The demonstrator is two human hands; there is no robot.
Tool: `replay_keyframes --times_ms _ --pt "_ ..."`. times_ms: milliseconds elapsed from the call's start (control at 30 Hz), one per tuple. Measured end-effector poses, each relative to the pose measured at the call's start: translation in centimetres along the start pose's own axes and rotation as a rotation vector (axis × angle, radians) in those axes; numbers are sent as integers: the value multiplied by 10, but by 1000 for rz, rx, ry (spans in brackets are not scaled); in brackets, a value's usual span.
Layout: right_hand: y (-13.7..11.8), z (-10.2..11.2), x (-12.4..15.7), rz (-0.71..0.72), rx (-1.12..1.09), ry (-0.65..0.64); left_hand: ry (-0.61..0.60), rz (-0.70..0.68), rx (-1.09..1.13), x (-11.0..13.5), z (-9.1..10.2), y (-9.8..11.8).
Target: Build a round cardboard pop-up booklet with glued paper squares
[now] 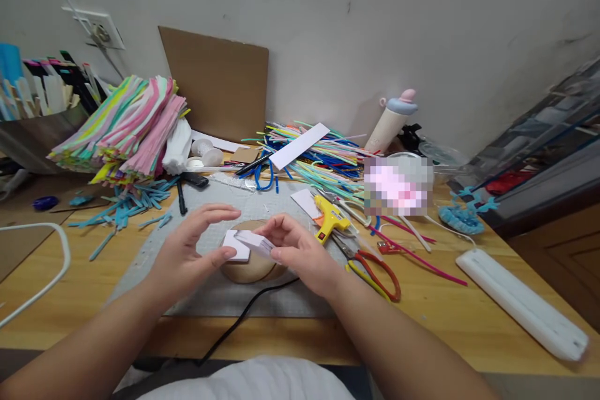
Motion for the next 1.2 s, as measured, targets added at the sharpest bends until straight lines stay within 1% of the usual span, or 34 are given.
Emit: replay_keyframes --times_ms 67,167,233,267,300,333,367,400,433,467,500,533,567,633,700,767,833,933,1000,1033,1100,1200 --pt "2 -5 1 -16 -42 8 -4 -49 42 -1 -1 16" --pt "4 -11 3 -45 -112 20 -17 -154 -2 -2 -6 31" --pt "5 -8 2 -58 -148 49 -16 -160 -69 -6 -7 28" --pt "3 -3 1 -44 -124 90 -5 -118 -104 -9 -6 21" --pt "0 6 -1 -9 -51 151 5 -44 -140 -12 -5 10" --pt "-6 16 -1 42 78 227 5 51 -177 -15 -3 -4" --pt "-13 24 -2 100 263 293 -13 147 -209 -16 -3 -18" --pt "-20 29 -2 154 485 334 -84 215 -242 -15 -8 -30" --pt "-24 30 -3 196 720 344 -200 229 -272 -13 -18 -38" --pt "-26 29 -3 220 937 327 -323 188 -302 -10 -29 -41" --pt "-25 26 -4 229 1115 290 -409 146 -330 -5 -38 -43" --pt "-22 23 -5 226 1246 245 -470 107 -354 -1 -46 -44" --pt "-17 20 -6 217 1334 203 -505 79 -373 3 -52 -44" --pt "-10 16 -6 198 1423 144 -525 70 -399 8 -59 -45" --pt "-8 14 -6 197 1450 125 -523 87 -405 9 -61 -47" --pt "-16 15 -5 233 1417 186 -491 100 -380 7 -56 -48" --pt "-34 20 -1 331 1340 313 -413 105 -319 4 -45 -50" --pt "-63 27 10 531 1214 520 -283 113 -171 2 -28 -54" --pt "-72 30 16 595 1167 596 -226 130 -42 3 -22 -59" --pt "-72 31 16 591 1164 600 -205 141 22 4 -20 -60" --pt "-64 29 11 527 1199 541 -174 164 131 6 -19 -63" --pt "-39 23 0 366 1282 356 -133 168 207 7 -19 -62"
Point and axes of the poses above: each hand's wrist, its own x-axis away from the middle knuckle, its own z-axis out of the back of the hand, y = z × x, the point moved 8 cm from there along -x, towards the middle knuckle, and after that the axes turned 15 degrees about -x, right-handed, at the moved point
